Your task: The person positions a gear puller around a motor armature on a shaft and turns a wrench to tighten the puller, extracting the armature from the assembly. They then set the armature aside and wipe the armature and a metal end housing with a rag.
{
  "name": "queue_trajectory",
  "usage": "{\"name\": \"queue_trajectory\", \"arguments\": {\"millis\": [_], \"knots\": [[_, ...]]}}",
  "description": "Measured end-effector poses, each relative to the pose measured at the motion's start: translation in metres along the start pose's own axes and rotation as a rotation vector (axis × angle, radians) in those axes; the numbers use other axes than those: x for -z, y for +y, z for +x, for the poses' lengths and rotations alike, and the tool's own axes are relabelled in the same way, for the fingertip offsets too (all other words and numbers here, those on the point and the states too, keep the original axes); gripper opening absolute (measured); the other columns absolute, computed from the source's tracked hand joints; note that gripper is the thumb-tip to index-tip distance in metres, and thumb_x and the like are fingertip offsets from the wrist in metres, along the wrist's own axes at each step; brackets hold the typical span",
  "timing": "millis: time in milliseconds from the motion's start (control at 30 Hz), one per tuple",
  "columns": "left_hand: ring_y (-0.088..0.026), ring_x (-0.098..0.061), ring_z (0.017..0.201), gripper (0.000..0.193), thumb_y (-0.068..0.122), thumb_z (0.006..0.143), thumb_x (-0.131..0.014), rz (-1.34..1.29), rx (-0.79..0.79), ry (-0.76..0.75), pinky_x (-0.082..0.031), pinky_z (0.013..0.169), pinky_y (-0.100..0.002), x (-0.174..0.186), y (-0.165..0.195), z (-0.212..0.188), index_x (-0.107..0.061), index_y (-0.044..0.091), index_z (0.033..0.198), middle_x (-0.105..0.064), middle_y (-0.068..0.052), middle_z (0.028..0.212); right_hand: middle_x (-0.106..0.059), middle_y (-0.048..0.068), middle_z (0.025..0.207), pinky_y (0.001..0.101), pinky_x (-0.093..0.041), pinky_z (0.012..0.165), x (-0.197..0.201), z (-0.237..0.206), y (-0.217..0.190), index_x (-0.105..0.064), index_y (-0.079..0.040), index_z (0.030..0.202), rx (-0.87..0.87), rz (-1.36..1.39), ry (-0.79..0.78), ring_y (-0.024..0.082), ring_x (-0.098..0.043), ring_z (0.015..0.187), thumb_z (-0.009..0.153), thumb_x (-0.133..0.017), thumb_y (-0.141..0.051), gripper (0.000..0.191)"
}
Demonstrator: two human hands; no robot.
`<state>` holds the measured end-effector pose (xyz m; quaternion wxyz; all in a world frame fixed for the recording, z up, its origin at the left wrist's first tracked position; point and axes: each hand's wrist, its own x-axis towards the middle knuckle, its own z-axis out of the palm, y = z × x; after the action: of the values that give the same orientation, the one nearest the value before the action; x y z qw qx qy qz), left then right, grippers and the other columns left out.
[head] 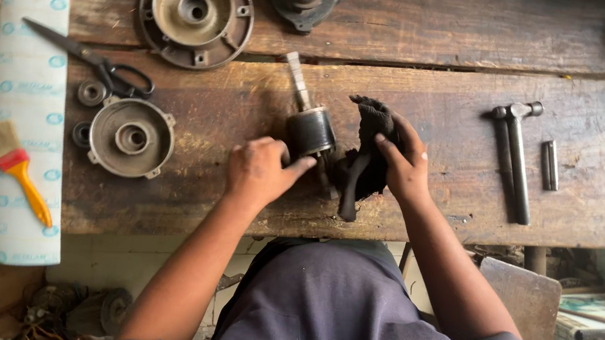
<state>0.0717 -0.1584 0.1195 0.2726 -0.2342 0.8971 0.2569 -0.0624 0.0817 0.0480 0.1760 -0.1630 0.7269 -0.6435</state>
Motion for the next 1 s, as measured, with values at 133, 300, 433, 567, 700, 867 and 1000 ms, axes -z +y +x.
{"name": "queue_trajectory", "arguments": {"millis": [133, 300, 433, 567, 700, 867, 1000], "knots": [[-0.033, -0.058, 0.120, 0.078, 0.058, 0.069, -0.084, 0.124, -0.564, 0.667, -0.044, 0.100, -0.052, 0.024, 0.003, 0.013, -0.062, 0.011, 0.127, -0.060, -0.015, 0.135, -0.062, 0.020, 0.137, 0.0400, -0.046, 0.112, 0.015, -0.027, -0.028, -0.056, 0.002, 0.140, 0.261, -0.375, 0.114, 0.031, -0.061, 0.130, 0.099, -0.066, -0.005, 0.042], [-0.039, -0.054, 0.128, 0.124, 0.052, 0.032, -0.092, 0.511, -0.891, 0.705, -0.038, 0.111, -0.063, 0.027, 0.026, 0.062, -0.057, 0.014, 0.145, -0.061, -0.013, 0.137, -0.057, 0.019, 0.148, 0.0431, -0.040, 0.121, 0.038, -0.044, -0.063, -0.056, -0.003, 0.142, 0.482, -0.318, 0.209, 0.031, -0.053, 0.141, 0.104, -0.057, -0.002, 0.038], [-0.030, -0.055, 0.127, 0.088, 0.029, 0.058, -0.093, 0.308, -0.755, 0.341, -0.041, 0.113, -0.048, 0.019, 0.023, 0.077, -0.055, 0.012, 0.136, -0.060, -0.009, 0.131, -0.056, 0.015, 0.151, 0.0450, -0.045, 0.120, 0.053, -0.051, -0.075, -0.052, -0.012, 0.147, 0.581, -0.337, 0.369, 0.026, -0.057, 0.137, 0.112, -0.053, -0.008, 0.035], [-0.032, -0.057, 0.121, 0.087, 0.033, 0.058, -0.094, 0.236, -0.716, 0.347, -0.050, 0.101, -0.049, 0.009, 0.021, 0.078, -0.056, 0.008, 0.132, -0.060, -0.011, 0.129, -0.054, 0.019, 0.148, 0.0536, -0.042, 0.118, 0.020, -0.047, -0.050, -0.059, -0.016, 0.139, 0.606, -0.962, -0.159, 0.043, -0.056, 0.134, 0.094, -0.064, -0.015, 0.044], [-0.034, -0.056, 0.116, 0.095, 0.034, 0.052, -0.097, 0.236, -0.636, 0.289, -0.053, 0.094, -0.048, 0.005, 0.021, 0.078, -0.054, 0.007, 0.132, -0.059, -0.013, 0.126, -0.052, 0.021, 0.149, 0.0579, -0.035, 0.116, -0.012, -0.024, -0.017, -0.060, -0.010, 0.133, 0.648, -1.142, -0.320, 0.041, -0.054, 0.131, 0.088, -0.069, -0.028, 0.050], [-0.034, -0.057, 0.118, 0.093, 0.034, 0.051, -0.097, 0.131, -0.719, 0.334, -0.053, 0.099, -0.046, 0.003, 0.015, 0.081, -0.056, 0.008, 0.131, -0.060, -0.012, 0.124, -0.059, 0.020, 0.142, 0.0506, -0.044, 0.110, 0.002, 0.000, -0.004, -0.061, -0.010, 0.134, 0.624, -1.029, -0.379, 0.037, -0.060, 0.124, 0.092, -0.071, -0.029, 0.047], [-0.034, -0.058, 0.118, 0.093, 0.036, 0.051, -0.097, 0.052, -0.714, 0.358, -0.053, 0.098, -0.047, -0.002, 0.014, 0.083, -0.057, 0.007, 0.130, -0.061, -0.013, 0.123, -0.068, 0.018, 0.126, 0.0447, -0.051, 0.101, 0.003, 0.022, -0.002, -0.062, -0.008, 0.134, 0.386, -0.783, -0.392, 0.039, -0.064, 0.117, 0.094, -0.071, -0.026, 0.045]]}}
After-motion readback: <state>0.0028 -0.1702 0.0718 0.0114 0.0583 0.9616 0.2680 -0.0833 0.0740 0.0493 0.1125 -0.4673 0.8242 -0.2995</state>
